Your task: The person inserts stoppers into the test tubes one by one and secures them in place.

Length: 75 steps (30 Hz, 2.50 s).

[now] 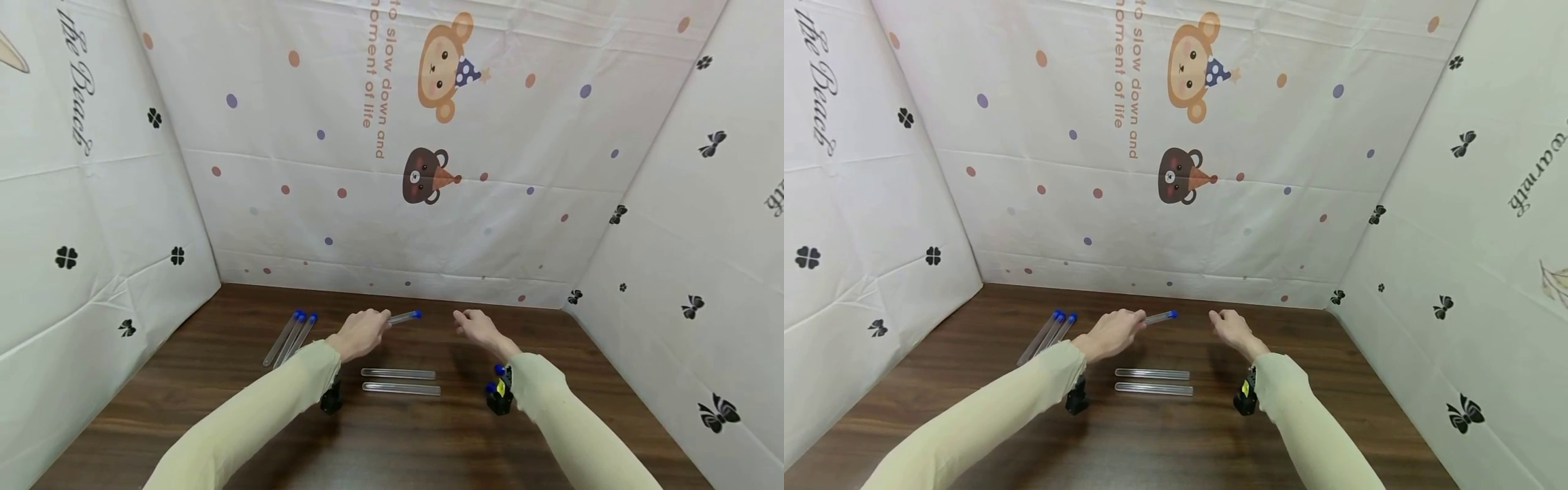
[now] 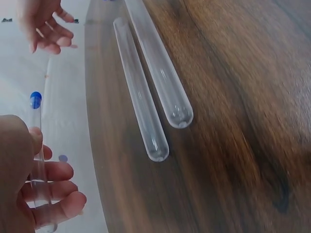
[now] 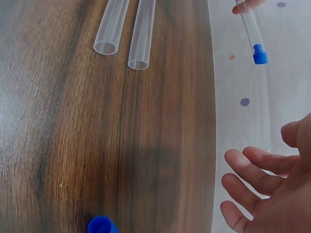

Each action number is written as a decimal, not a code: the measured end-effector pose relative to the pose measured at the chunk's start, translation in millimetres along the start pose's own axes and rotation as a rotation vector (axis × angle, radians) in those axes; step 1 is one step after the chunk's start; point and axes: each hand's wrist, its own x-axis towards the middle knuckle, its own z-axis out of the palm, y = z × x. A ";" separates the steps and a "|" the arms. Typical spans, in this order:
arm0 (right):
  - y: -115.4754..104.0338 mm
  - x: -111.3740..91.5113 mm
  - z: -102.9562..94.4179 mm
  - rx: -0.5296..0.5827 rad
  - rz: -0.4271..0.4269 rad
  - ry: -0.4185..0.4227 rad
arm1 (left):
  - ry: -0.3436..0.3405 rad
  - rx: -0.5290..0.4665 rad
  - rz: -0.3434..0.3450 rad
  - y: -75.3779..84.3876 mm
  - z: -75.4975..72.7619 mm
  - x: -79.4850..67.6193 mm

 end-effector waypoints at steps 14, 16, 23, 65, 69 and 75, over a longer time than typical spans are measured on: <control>6.8 -0.5 -0.9 0.008 0.023 0.019 | 0.041 0.076 -0.089 -16.3 -4.1 -11.8; 8.0 -0.8 -1.0 -0.001 0.014 0.017 | 0.045 0.087 -0.100 -18.8 -4.4 -13.1; 12.3 -2.3 -0.2 -0.009 0.023 0.022 | 0.045 0.076 -0.129 -26.1 -5.4 -16.9; 16.7 -4.9 -8.8 -0.092 0.033 -0.019 | -0.203 0.128 -0.372 -78.5 -9.5 -43.4; 19.2 -4.0 -9.9 -0.091 0.036 -0.029 | -0.213 0.145 -0.365 -81.6 -8.7 -46.1; 21.8 -2.1 -10.9 -0.100 0.032 -0.034 | -0.214 0.170 -0.356 -86.7 -7.9 -50.4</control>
